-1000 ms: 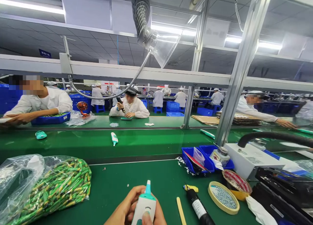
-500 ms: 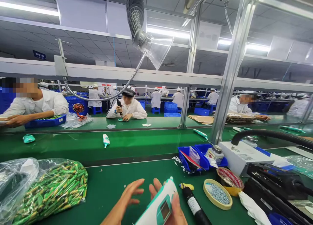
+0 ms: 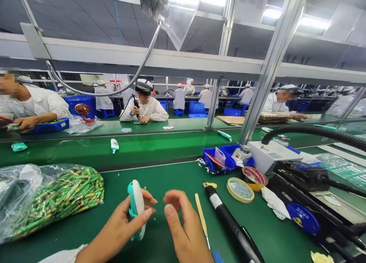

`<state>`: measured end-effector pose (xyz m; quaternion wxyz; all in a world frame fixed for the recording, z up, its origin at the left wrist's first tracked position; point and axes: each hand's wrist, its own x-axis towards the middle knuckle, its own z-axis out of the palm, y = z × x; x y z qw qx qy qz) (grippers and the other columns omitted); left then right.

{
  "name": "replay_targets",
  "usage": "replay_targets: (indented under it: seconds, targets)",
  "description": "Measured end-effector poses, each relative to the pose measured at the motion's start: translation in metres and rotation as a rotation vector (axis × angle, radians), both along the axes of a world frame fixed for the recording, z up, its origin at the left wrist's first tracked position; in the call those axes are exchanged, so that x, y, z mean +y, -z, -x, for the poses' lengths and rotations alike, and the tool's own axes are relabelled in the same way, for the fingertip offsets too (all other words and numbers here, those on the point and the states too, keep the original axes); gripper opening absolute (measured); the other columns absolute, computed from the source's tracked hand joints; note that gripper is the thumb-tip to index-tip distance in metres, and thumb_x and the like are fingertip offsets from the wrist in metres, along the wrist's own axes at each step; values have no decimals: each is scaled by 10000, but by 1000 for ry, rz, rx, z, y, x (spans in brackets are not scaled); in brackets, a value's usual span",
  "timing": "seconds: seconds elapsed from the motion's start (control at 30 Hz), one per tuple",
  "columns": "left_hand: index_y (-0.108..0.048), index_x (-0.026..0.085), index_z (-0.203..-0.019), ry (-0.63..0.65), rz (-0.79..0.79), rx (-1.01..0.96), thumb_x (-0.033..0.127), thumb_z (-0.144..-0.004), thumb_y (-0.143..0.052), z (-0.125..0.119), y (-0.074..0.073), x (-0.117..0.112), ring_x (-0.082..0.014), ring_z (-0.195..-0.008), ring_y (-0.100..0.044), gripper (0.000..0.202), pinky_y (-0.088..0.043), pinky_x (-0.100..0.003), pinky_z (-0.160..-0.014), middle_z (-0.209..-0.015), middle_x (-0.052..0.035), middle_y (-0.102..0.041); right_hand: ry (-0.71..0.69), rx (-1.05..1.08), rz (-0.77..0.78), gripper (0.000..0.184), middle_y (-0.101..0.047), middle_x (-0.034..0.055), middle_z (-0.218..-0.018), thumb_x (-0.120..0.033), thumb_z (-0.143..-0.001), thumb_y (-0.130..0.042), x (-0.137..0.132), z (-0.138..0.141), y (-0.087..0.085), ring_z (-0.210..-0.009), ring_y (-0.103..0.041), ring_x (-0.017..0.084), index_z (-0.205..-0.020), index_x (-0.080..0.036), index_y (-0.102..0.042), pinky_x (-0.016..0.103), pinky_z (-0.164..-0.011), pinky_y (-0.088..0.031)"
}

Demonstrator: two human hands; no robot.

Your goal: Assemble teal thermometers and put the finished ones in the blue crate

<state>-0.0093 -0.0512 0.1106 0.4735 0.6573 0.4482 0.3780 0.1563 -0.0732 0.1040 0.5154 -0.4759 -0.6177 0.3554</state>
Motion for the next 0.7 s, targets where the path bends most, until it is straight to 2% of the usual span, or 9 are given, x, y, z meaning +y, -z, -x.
replay_targets:
  seconds: [0.07,0.1,0.17,0.23,0.3,0.37,0.47,0.6,0.7]
  targets:
    - [-548,184,-940,104,-25,11,330,-779,-577,-6,-5,-6,-167,-802,-571,220,-463,-245,-704,-904,-33,-624,-88,-162,-158,399,-555,73,-1133,-457,-847,-465,3,1,-19,-1041,-516,196,-1169,-223,-478,301,-868,-429]
    - [-556,183,-909,146,-46,2,298,-774,-582,-9,-6,-9,-160,-799,-563,179,-454,-232,-699,-883,-20,-622,-146,-225,-214,397,-549,82,-1122,-438,-848,-464,5,5,-25,-1031,-511,200,-1170,-207,-471,308,-861,-429]
    - [-569,182,-864,185,-59,-36,249,-780,-559,-12,-5,-11,-159,-829,-553,108,-442,-221,-707,-893,-13,-621,-214,-301,-280,299,-573,74,-962,-403,-864,-434,11,15,-32,-902,-536,194,-1047,-184,-523,309,-784,-445]
    - [-571,185,-919,182,-32,-64,232,-773,-569,-11,-1,-10,-173,-905,-540,153,-432,-231,-758,-965,-20,-618,-182,-305,-319,248,-556,45,-804,-382,-883,-392,16,25,-33,-759,-531,176,-907,-184,-539,295,-688,-440]
    - [-523,195,-1077,209,30,-97,228,-715,-650,-7,6,-7,-194,-998,-512,385,-410,-264,-840,-1088,-33,-590,-109,-250,-351,244,-545,29,-753,-372,-896,-367,21,29,-31,-695,-522,160,-853,-192,-525,277,-630,-421]
    - [-484,183,-1139,244,101,-109,220,-653,-710,-5,15,-6,-205,-984,-518,537,-411,-291,-841,-1099,-44,-586,-55,-188,-363,242,-551,21,-738,-366,-903,-358,24,30,-31,-671,-525,149,-823,-198,-513,261,-605,-409]
    - [-537,138,-1043,234,194,-128,184,-663,-679,-5,24,-8,-194,-865,-553,408,-433,-287,-751,-970,-44,-629,-68,-163,-378,257,-555,14,-718,-393,-898,-361,26,30,-33,-630,-518,137,-817,-200,-511,245,-567,-393]
    - [-570,124,-1001,243,272,-220,102,-620,-664,-10,27,-12,-198,-885,-559,393,-434,-276,-753,-968,-47,-646,-141,-196,-361,287,-531,-5,-655,-423,-892,-353,28,38,-35,-556,-480,125,-894,-190,-520,238,-531,-374]
    - [-626,133,-891,144,271,-310,55,-584,-658,-16,31,-15,-157,-725,-560,318,-429,-240,-637,-806,-7,-657,-162,-182,-334,287,-513,-18,-611,-418,-887,-367,28,45,-33,-523,-463,116,-854,-192,-541,230,-514,-359]
